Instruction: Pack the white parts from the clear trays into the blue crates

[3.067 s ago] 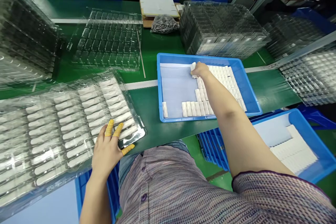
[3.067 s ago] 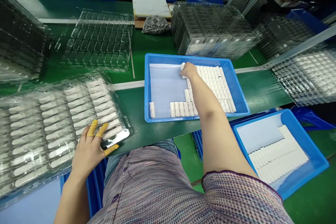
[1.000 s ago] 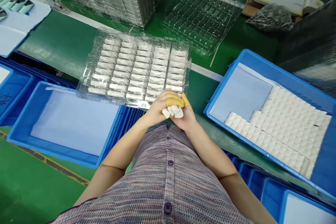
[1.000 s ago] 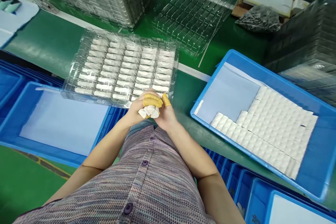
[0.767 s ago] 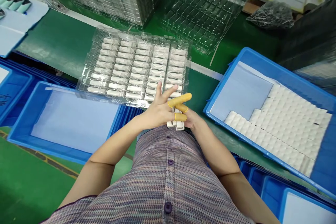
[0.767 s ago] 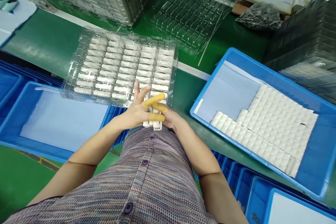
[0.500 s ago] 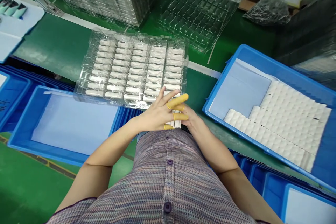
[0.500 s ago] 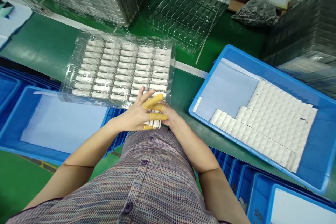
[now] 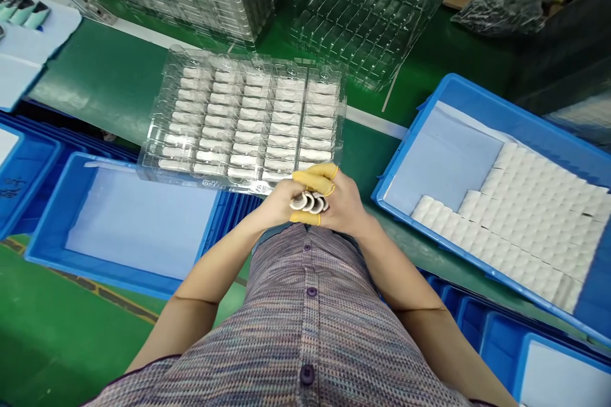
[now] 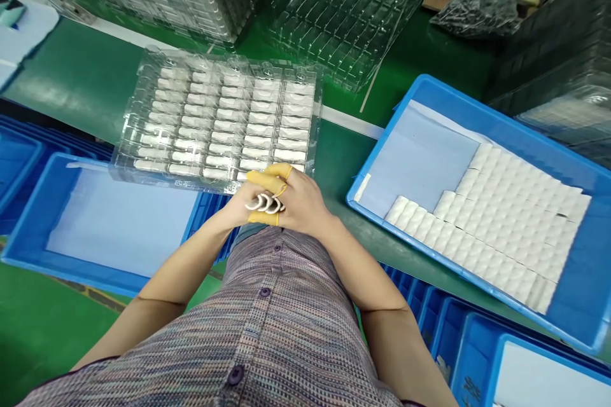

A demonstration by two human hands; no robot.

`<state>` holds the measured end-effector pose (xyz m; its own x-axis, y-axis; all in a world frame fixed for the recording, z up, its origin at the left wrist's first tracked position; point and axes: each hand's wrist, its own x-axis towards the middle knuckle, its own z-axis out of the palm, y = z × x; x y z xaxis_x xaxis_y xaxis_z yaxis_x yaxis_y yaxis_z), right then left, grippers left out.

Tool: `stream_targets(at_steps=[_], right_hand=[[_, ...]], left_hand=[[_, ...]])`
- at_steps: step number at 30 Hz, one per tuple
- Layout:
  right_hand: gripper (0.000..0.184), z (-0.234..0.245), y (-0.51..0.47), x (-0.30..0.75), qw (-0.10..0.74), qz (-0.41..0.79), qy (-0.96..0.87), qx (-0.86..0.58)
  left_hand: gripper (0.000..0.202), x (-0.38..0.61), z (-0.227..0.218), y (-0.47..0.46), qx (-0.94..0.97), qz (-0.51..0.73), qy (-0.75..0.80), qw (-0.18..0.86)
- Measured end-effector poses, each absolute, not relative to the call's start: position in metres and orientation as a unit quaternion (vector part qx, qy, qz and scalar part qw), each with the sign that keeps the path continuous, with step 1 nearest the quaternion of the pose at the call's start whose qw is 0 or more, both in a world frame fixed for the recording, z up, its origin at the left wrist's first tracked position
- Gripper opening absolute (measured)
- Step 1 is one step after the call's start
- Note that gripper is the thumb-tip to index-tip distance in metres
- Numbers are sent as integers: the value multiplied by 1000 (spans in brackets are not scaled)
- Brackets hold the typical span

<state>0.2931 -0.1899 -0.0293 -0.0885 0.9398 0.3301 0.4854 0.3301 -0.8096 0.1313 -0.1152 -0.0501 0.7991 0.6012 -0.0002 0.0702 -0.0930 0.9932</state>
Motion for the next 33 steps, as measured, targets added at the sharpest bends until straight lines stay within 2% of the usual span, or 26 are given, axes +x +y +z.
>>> stream_targets(at_steps=[2,3,8,17,20,24,27,30,33], right_hand=[[64,-30,-193,300,445,271,-683,-511],[63,-30,-195,303,449,277,-682,-507],[27,-29,-201,312,466,286,-686,-480],[19,-31,-195,313,456,344,-671,-473],[25,-30,-196,311,485,374,-626,-483],[44,-32,-199,305,583,450,-445,-511],[57,-36,-197,296,612,475,-367,-515],[61,-39,-194,284,618,501,-328,-509],[55,-38,-192,271,629,517,-312,-490]], left_hand=[[24,130,-47,-113,709,241,236,619],[24,129,-46,-112,710,258,233,613],[32,127,-43,-107,721,282,207,598],[37,122,-48,-109,725,246,237,599],[35,119,-50,-111,693,251,269,621],[35,119,-52,-114,553,324,321,697],[38,121,-48,-116,469,343,325,746],[40,124,-42,-117,464,348,306,755],[45,129,-40,-119,462,376,301,745]])
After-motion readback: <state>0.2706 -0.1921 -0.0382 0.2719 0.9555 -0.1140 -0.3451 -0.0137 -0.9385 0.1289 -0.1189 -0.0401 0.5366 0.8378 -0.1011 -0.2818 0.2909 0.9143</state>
